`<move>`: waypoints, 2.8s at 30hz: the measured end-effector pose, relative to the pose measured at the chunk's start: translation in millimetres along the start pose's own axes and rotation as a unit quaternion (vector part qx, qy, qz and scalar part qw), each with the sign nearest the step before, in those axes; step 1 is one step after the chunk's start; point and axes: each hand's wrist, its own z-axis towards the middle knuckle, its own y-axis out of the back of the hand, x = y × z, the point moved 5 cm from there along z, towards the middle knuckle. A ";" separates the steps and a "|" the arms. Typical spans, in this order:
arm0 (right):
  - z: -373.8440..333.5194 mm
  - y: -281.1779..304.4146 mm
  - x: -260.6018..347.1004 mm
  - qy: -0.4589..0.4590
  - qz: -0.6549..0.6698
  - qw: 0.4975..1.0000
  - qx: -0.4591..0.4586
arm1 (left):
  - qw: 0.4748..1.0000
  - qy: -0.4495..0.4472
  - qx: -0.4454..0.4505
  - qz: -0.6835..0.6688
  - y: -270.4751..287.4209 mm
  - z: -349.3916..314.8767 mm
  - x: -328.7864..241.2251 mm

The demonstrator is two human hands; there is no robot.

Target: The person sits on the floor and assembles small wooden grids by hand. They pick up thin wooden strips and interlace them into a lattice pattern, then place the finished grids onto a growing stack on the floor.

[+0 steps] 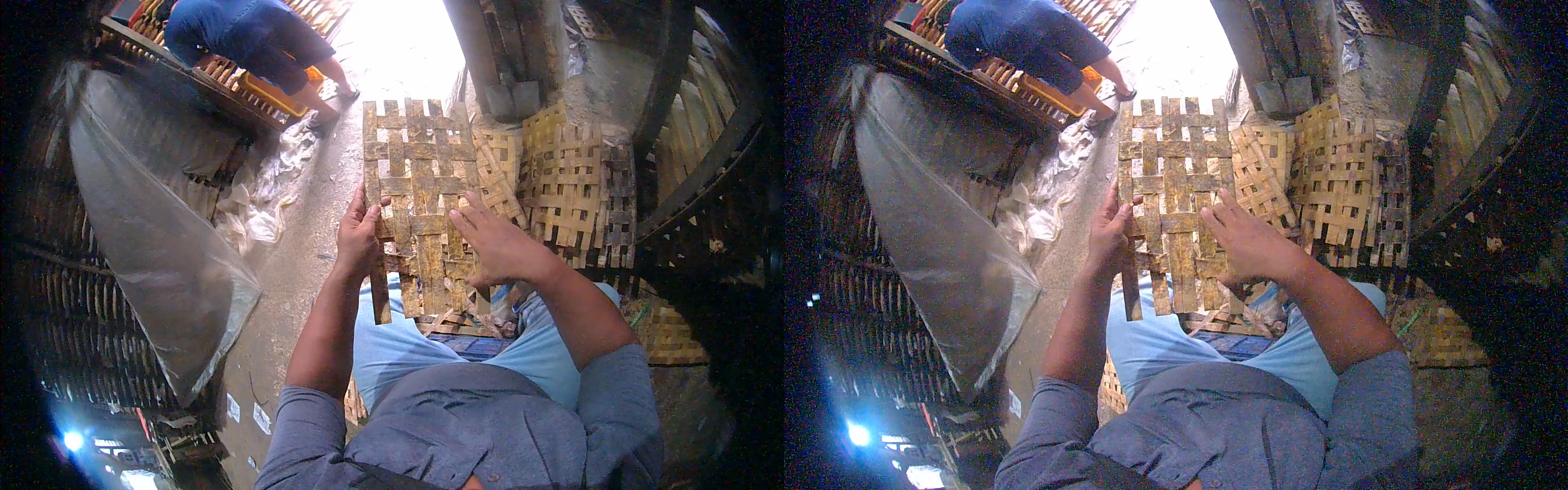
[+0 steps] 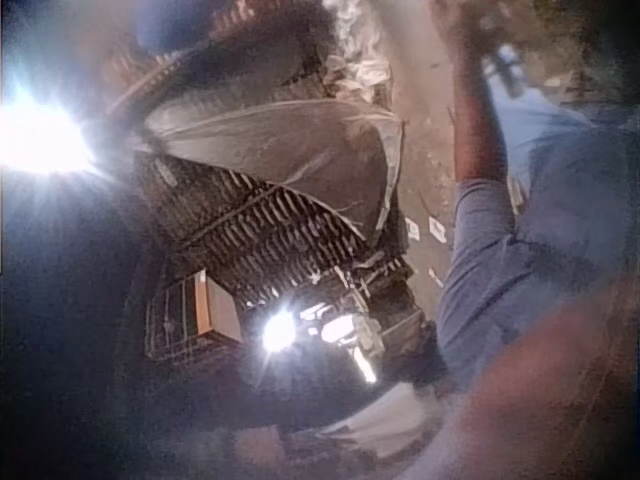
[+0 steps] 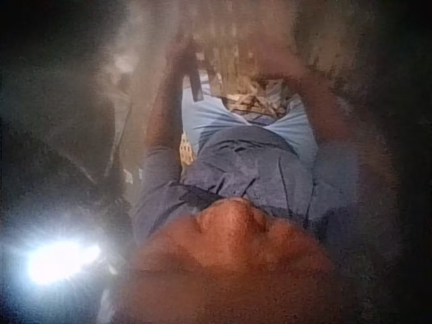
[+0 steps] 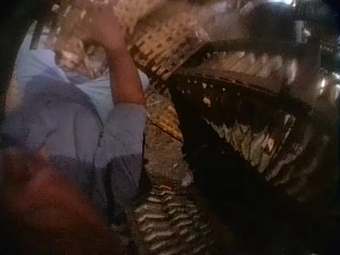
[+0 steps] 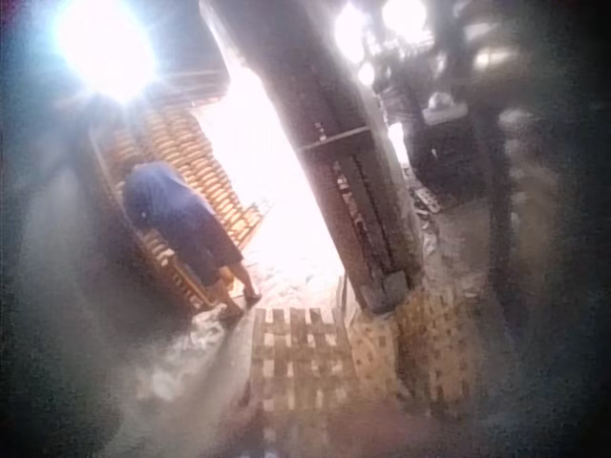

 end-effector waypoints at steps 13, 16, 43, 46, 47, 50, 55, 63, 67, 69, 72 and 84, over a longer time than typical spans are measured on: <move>4.6 -7.2 -8.6 0.003 0.061 0.998 0.009 | 0.999 0.015 -0.007 -0.033 5.8 0.0 9.7; 6.2 -9.8 -10.4 0.006 0.067 0.998 0.006 | 0.999 0.017 -0.007 -0.046 7.0 1.4 14.5; 174.8 -86.4 -40.5 -0.014 0.582 0.810 0.074 | 0.881 -0.217 0.025 0.419 169.1 -42.2 -58.3; 159.3 -208.1 -94.1 -0.172 0.561 0.800 0.126 | 0.958 -0.193 -0.105 0.184 229.5 -54.0 -14.7; 141.0 -257.7 -106.8 -0.226 0.412 0.858 0.210 | 0.946 -0.196 -0.171 0.194 246.0 -58.4 5.6; 63.6 -403.1 -120.8 -0.069 0.126 0.910 0.389 | 0.895 -0.211 -0.345 0.191 268.9 -56.0 54.5; -54.1 -512.7 -108.7 -0.181 0.118 0.847 0.486 | 0.827 -0.124 -0.544 0.070 259.9 -46.7 122.1; -65.4 -521.0 -98.2 -0.318 0.224 0.823 0.413 | 0.853 -0.103 -0.508 -0.058 236.8 -8.2 147.6; -28.4 -406.9 -120.3 -0.301 -0.107 0.900 0.296 | 0.856 -0.082 -0.506 -0.068 232.7 -10.5 153.5; -64.9 -413.2 -153.2 -0.252 -0.154 0.875 0.384 | 0.866 -0.062 -0.490 -0.077 236.2 -10.1 160.3; -82.1 -424.5 -164.8 -0.203 -0.184 0.857 0.436 | 0.867 -0.048 -0.488 -0.088 238.3 -9.3 165.4; 7.5 -324.8 -151.9 -0.387 0.349 0.847 0.105 | 0.878 -0.059 -0.462 -0.114 235.4 -8.2 158.5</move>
